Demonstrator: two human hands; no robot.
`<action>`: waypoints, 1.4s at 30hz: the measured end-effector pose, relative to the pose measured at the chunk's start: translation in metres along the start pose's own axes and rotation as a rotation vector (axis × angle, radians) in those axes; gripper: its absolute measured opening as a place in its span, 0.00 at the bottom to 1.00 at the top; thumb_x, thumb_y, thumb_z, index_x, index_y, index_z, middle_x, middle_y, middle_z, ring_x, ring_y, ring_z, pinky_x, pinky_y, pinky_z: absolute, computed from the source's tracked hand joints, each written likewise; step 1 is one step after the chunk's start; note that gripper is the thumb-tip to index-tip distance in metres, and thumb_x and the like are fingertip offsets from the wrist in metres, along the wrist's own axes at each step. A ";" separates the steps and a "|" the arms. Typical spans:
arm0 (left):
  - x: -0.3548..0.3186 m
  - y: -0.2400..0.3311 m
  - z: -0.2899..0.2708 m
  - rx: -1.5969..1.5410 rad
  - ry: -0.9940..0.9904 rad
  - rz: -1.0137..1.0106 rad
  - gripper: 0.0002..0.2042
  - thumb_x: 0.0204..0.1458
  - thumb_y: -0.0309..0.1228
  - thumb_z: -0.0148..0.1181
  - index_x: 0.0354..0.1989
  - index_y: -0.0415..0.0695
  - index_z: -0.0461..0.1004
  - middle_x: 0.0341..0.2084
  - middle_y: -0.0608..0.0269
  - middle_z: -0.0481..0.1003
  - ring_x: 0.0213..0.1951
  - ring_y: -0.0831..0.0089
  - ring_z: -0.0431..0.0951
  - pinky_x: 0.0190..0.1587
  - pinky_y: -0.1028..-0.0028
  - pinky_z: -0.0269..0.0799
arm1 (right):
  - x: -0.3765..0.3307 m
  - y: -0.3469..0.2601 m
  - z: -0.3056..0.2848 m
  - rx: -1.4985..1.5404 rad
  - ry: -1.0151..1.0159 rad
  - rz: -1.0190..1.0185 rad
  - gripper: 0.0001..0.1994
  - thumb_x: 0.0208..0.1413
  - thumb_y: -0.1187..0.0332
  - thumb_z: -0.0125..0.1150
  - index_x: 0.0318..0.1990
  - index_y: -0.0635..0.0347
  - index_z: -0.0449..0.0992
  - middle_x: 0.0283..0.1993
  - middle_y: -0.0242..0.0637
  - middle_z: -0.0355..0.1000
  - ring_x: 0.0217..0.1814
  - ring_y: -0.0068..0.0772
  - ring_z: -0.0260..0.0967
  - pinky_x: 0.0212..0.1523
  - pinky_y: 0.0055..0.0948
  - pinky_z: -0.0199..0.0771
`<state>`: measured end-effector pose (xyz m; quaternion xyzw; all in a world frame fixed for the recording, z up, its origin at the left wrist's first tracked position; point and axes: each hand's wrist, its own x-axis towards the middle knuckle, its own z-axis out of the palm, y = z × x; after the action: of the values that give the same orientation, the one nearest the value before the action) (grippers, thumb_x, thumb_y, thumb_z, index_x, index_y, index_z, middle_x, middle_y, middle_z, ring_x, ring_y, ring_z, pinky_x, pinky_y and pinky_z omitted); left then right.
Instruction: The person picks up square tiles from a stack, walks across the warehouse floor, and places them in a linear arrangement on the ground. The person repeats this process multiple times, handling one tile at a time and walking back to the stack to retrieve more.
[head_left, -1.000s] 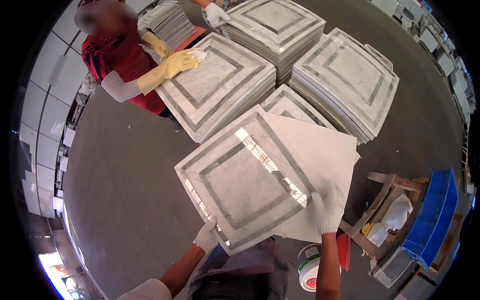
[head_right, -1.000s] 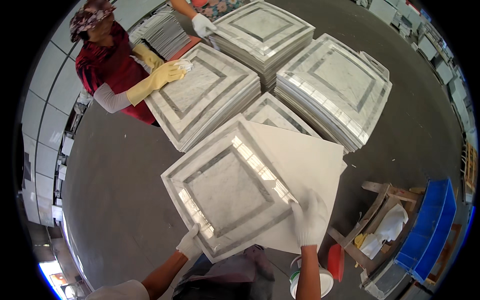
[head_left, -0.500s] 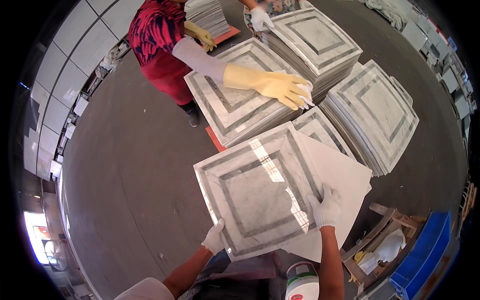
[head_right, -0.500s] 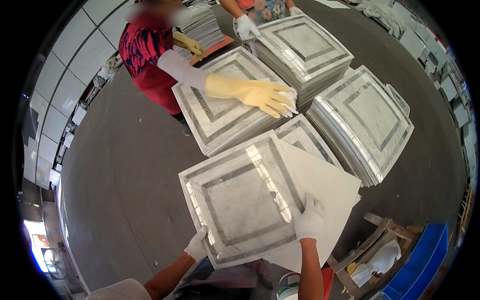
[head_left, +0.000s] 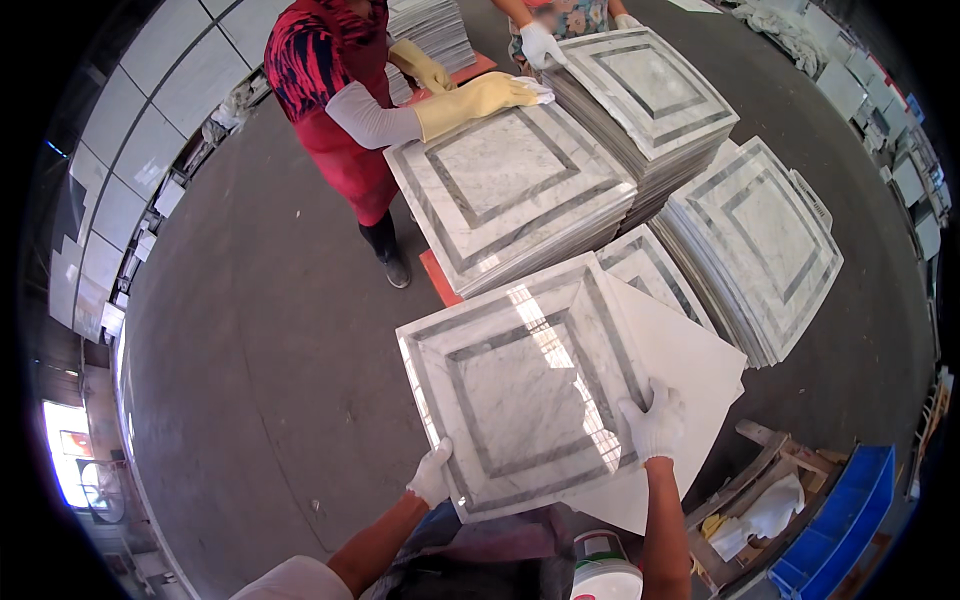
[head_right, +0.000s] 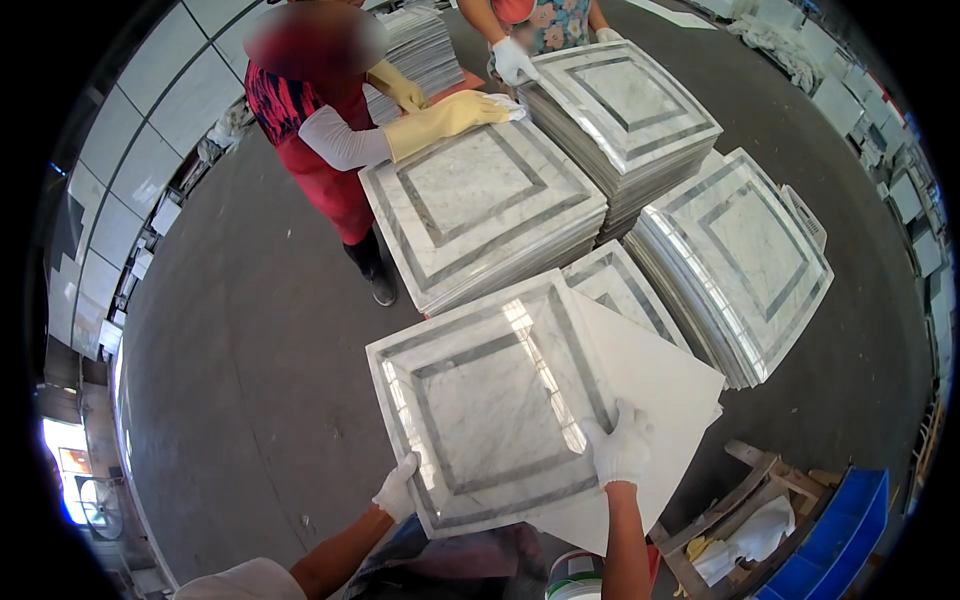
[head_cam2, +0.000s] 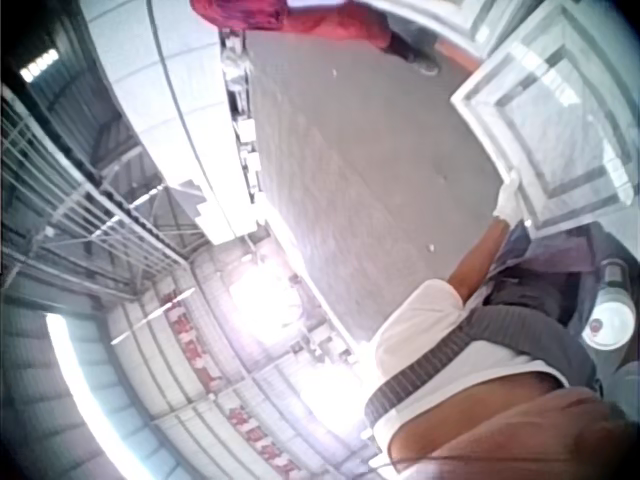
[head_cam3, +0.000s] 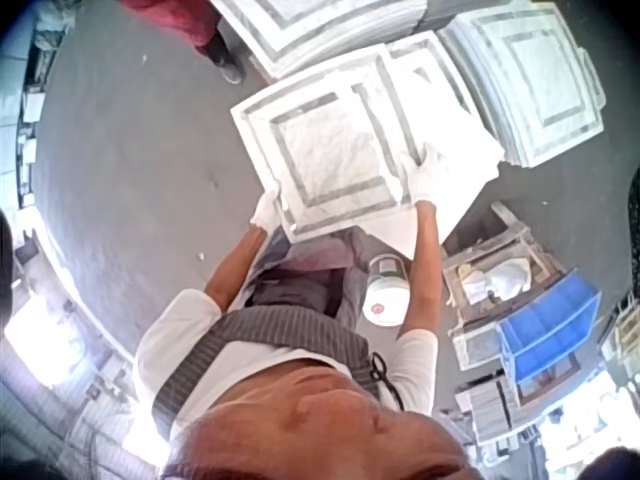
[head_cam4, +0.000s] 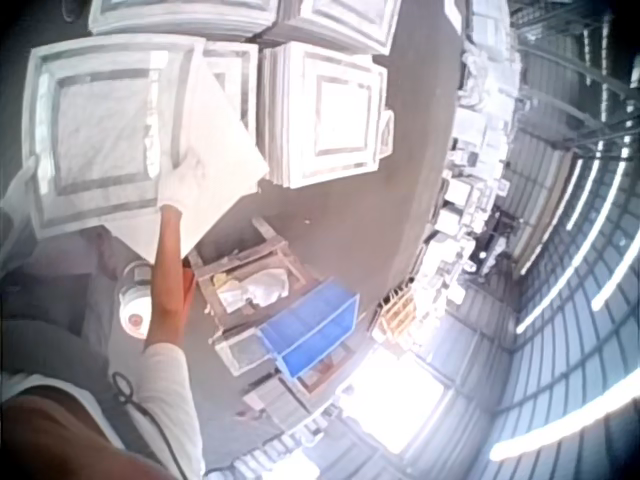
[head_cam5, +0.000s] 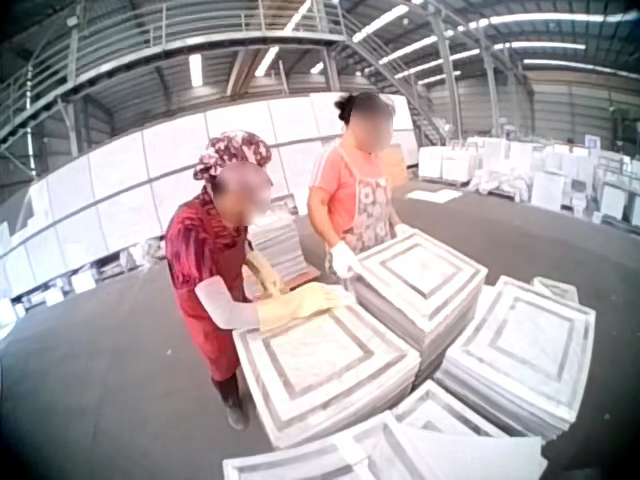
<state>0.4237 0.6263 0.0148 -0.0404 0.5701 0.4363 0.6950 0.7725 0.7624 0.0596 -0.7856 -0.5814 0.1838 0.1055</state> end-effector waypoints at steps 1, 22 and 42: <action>0.002 -0.002 -0.001 0.012 0.002 0.011 0.21 0.63 0.43 0.46 0.56 0.39 0.65 0.48 0.56 0.73 0.49 0.63 0.75 0.54 0.62 0.70 | 0.001 0.001 0.001 0.003 0.002 -0.005 0.32 0.43 0.49 0.67 0.54 0.58 0.70 0.51 0.47 0.67 0.53 0.52 0.64 0.53 0.43 0.66; -0.005 0.011 0.025 -0.110 0.011 -0.140 0.25 0.64 0.50 0.40 0.60 0.44 0.63 0.52 0.54 0.70 0.52 0.57 0.72 0.55 0.57 0.68 | 0.031 0.000 -0.003 0.022 -0.171 0.123 0.37 0.40 0.43 0.67 0.53 0.61 0.68 0.48 0.49 0.69 0.53 0.50 0.65 0.54 0.41 0.65; -0.039 0.055 0.061 -0.061 0.028 -0.218 0.26 0.63 0.49 0.44 0.62 0.43 0.59 0.58 0.53 0.65 0.59 0.55 0.66 0.62 0.52 0.60 | 0.110 0.029 0.004 0.933 -0.730 0.027 0.29 0.55 0.54 0.59 0.58 0.68 0.67 0.57 0.44 0.68 0.59 0.32 0.63 0.60 0.29 0.59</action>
<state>0.4349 0.6722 0.0926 -0.1295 0.5584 0.3748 0.7287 0.8243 0.8584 0.0269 -0.5495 -0.4279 0.6796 0.2305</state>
